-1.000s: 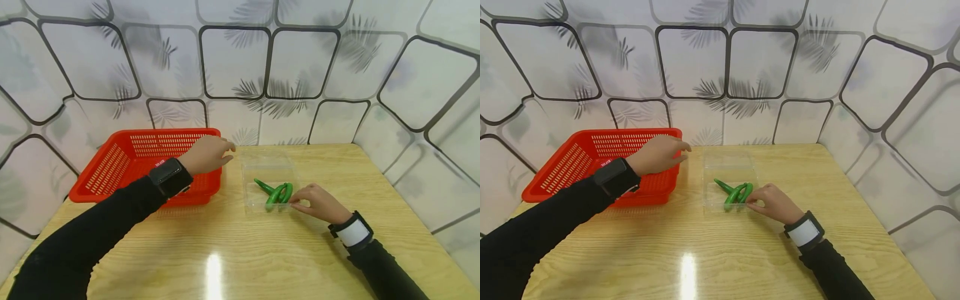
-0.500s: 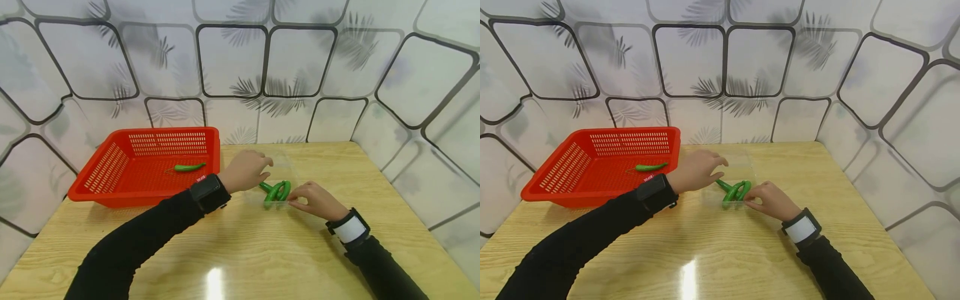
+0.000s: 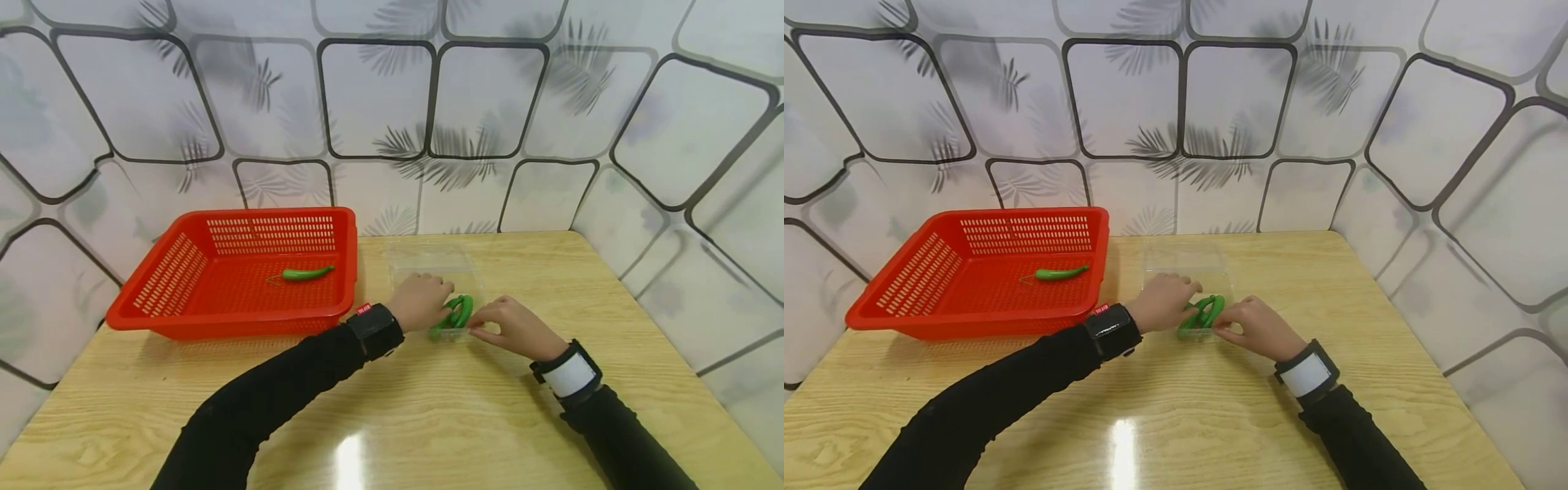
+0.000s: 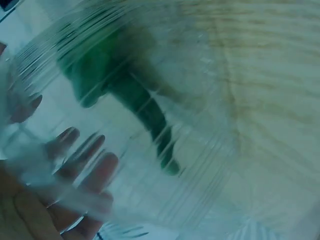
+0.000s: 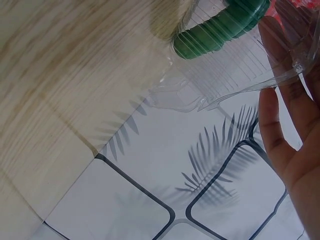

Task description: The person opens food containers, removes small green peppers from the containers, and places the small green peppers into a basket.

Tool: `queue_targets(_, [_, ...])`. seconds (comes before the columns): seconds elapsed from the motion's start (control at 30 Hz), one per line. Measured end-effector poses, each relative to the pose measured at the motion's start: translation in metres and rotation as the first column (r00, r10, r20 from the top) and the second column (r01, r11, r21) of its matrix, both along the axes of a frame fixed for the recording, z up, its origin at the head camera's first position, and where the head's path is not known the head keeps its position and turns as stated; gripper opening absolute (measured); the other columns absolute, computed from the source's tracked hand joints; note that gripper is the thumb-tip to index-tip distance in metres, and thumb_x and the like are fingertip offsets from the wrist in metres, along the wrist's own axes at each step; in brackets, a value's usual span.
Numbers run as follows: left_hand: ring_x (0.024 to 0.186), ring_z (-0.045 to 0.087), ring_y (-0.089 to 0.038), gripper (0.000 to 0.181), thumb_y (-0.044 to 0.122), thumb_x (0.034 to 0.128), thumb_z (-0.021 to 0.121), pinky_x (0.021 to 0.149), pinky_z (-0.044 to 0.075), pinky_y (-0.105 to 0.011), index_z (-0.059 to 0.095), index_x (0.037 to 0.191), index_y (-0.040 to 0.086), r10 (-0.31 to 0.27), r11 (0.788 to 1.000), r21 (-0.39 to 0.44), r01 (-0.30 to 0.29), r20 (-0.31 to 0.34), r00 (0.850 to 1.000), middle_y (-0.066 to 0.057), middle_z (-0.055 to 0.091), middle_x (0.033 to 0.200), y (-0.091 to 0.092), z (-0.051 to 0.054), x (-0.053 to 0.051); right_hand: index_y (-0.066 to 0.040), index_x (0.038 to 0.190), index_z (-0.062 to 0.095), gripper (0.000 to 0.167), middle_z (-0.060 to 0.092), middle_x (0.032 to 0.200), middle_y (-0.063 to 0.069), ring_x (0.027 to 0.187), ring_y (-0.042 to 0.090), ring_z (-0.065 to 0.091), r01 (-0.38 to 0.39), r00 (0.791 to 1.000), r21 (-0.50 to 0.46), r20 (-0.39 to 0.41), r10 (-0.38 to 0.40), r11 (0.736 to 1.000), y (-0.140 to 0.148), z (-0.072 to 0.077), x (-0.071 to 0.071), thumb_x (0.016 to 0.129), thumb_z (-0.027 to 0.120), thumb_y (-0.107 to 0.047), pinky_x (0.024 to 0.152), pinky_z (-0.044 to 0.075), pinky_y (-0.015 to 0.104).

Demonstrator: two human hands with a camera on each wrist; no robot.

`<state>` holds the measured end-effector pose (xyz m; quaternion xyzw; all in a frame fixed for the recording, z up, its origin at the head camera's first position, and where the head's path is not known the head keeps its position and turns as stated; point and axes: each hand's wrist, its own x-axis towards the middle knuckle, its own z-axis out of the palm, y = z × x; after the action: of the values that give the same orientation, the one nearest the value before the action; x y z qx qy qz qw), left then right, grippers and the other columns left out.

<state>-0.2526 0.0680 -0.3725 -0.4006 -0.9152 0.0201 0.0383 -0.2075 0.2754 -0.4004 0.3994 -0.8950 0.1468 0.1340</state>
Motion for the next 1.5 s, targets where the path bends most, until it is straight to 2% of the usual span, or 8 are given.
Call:
queue_targets(0.13, [0.099,0.063,-0.019,0.040,0.044,0.0918,0.055,0.090,0.048,-0.034,0.059,0.120,0.016,0.034,0.999,-0.028,-0.033,0.013,0.999,-0.002,0.066,0.110,0.001,-0.010,-0.002,-0.016,0.088,0.074,0.009,0.072,0.082,-0.007,0.070,0.003,0.063,-0.001,1.000,0.006,-0.003,0.001,1.000,0.000,0.000,0.000,0.079,0.074,-0.016,0.071,0.046,0.035])
queue_targets(0.4, [0.093,0.062,-0.019,0.042,0.050,0.0896,0.056,0.082,0.050,-0.031,0.062,0.114,0.016,0.064,0.998,-0.020,-0.063,0.010,0.998,-0.003,0.063,0.105,0.004,-0.020,-0.002,-0.016,0.088,0.074,0.009,0.072,0.082,-0.007,0.070,0.004,0.063,-0.002,1.000,0.012,0.001,0.002,1.000,-0.001,0.000,0.001,0.079,0.074,-0.017,0.072,0.047,0.036])
queue_targets(0.6, [0.087,0.060,-0.018,0.038,0.044,0.0907,0.058,0.071,0.049,-0.030,0.063,0.109,0.012,0.087,0.996,0.024,-0.090,0.102,0.991,-0.006,0.060,0.102,0.009,-0.024,-0.003,-0.015,0.088,0.074,0.010,0.072,0.082,-0.007,0.070,0.003,0.063,-0.004,1.000,0.009,-0.004,0.004,1.000,-0.002,0.001,0.001,0.079,0.075,-0.016,0.071,0.046,0.035])
queue_targets(0.73, [0.083,0.059,-0.018,0.036,0.042,0.0910,0.058,0.065,0.046,-0.030,0.063,0.109,0.012,0.107,0.993,0.040,-0.113,0.139,0.985,-0.005,0.060,0.100,0.012,-0.027,-0.006,-0.015,0.088,0.074,0.010,0.072,0.081,-0.007,0.069,0.003,0.063,-0.005,1.000,0.004,-0.017,0.005,1.000,-0.002,0.001,0.002,0.078,0.075,-0.016,0.071,0.046,0.033])
queue_targets(0.9, [0.081,0.057,-0.018,0.036,0.040,0.0909,0.059,0.064,0.043,-0.030,0.062,0.113,0.012,0.125,0.990,0.048,-0.136,0.189,0.974,-0.006,0.059,0.103,0.016,-0.032,-0.011,-0.015,0.087,0.074,0.010,0.072,0.081,-0.007,0.069,0.004,0.063,0.002,1.000,0.004,-0.023,-0.002,1.000,-0.002,0.003,0.002,0.077,0.076,-0.017,0.070,0.046,0.033])
queue_targets(1.07, [0.083,0.057,-0.018,0.035,0.034,0.0919,0.059,0.065,0.045,-0.029,0.060,0.117,0.010,0.113,0.988,0.074,-0.137,0.261,0.959,-0.009,0.057,0.109,0.018,-0.034,-0.014,-0.016,0.086,0.074,0.009,0.072,0.081,-0.008,0.070,0.004,0.063,0.009,1.000,0.009,-0.019,-0.009,1.000,-0.002,0.002,0.002,0.078,0.075,-0.017,0.071,0.046,0.033])
queue_targets(1.27, [0.078,0.053,-0.018,0.018,0.016,0.0927,0.056,0.063,0.040,-0.027,0.062,0.108,0.009,0.093,0.983,0.126,-0.137,0.304,0.948,-0.009,0.057,0.104,0.015,-0.034,-0.015,-0.015,0.087,0.074,0.009,0.072,0.081,-0.008,0.070,0.004,0.063,0.012,1.000,0.004,-0.014,-0.012,1.000,-0.001,0.001,0.002,0.078,0.075,-0.017,0.072,0.046,0.034])
queue_targets(1.5, [0.076,0.051,-0.015,0.015,0.008,0.0920,0.055,0.063,0.039,-0.025,0.063,0.105,0.010,0.105,0.981,0.126,-0.149,0.307,0.946,-0.007,0.058,0.102,0.013,-0.030,-0.013,-0.014,0.088,0.074,0.010,0.072,0.082,-0.008,0.072,0.003,0.063,0.022,1.000,0.009,-0.010,-0.022,1.000,0.000,-0.001,0.000,0.079,0.075,-0.018,0.072,0.046,0.033])
